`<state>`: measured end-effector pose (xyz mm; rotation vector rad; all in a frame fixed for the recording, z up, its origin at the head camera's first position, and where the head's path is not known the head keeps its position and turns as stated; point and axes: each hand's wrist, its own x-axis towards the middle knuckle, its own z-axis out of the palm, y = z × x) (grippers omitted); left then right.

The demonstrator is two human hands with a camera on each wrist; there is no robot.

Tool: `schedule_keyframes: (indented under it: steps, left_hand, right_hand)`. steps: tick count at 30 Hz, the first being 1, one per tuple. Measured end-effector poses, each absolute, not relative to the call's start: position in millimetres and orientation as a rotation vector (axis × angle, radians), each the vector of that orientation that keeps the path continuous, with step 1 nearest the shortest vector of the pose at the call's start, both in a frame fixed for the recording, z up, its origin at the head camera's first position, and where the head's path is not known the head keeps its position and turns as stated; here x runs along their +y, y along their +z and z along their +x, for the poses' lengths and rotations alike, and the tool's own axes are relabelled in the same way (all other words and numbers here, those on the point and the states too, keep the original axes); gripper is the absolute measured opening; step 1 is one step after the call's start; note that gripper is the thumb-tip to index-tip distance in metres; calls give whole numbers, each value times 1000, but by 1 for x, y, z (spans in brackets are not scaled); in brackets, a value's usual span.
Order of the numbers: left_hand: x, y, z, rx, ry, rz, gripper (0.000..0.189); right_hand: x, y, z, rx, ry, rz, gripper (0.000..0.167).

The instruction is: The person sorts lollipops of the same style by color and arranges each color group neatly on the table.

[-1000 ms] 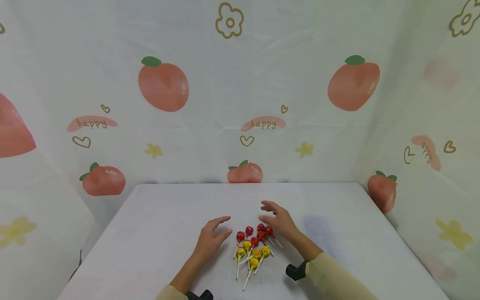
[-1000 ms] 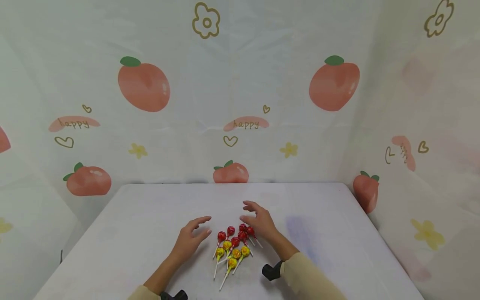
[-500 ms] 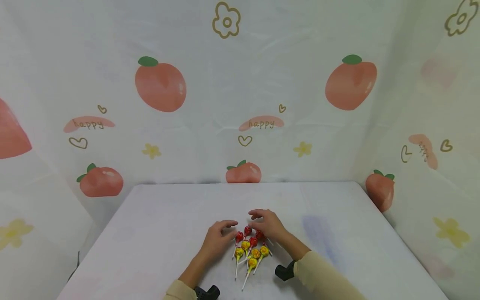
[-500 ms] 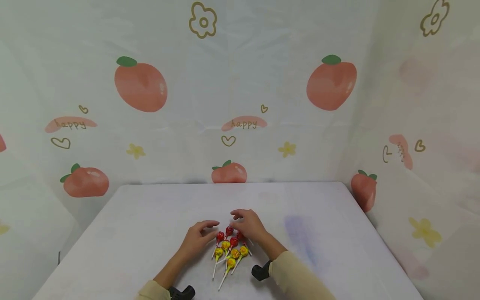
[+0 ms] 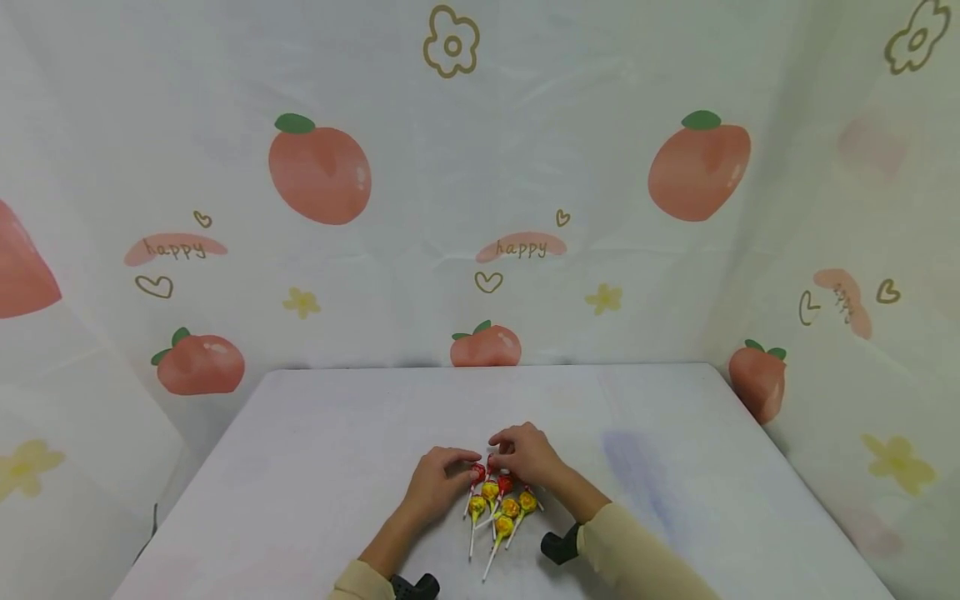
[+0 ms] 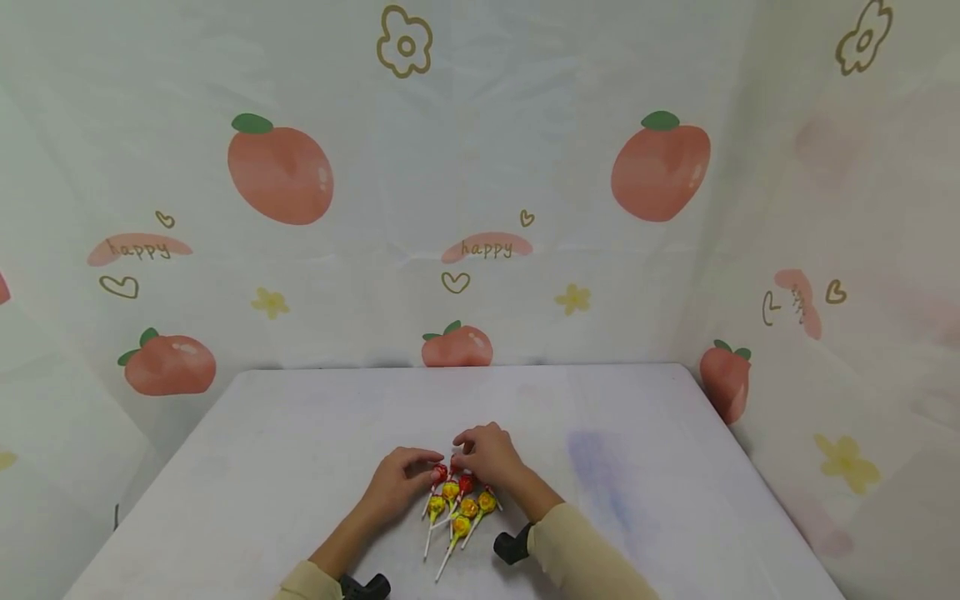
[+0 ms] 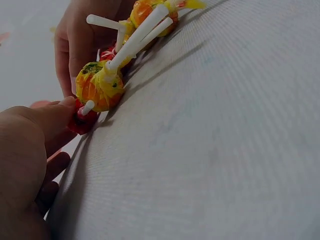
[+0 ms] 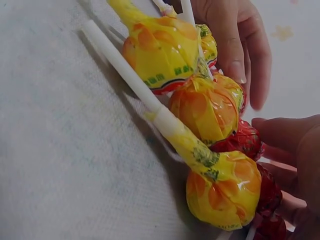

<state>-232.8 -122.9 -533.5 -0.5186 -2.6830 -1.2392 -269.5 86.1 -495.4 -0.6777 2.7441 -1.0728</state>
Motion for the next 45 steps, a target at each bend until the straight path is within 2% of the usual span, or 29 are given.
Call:
schedule_keyframes:
  steps: [32, 45]
  left_hand:
    - [-130, -518, -237, -2844, -1353, -493, 23]
    - [-148, -505, -253, -2792, -1300, -266, 24]
  right_hand:
    - [81, -498, -264, 2789, -974, -663, 22]
    - [75, -482, -274, 2881, -941, -608, 26]
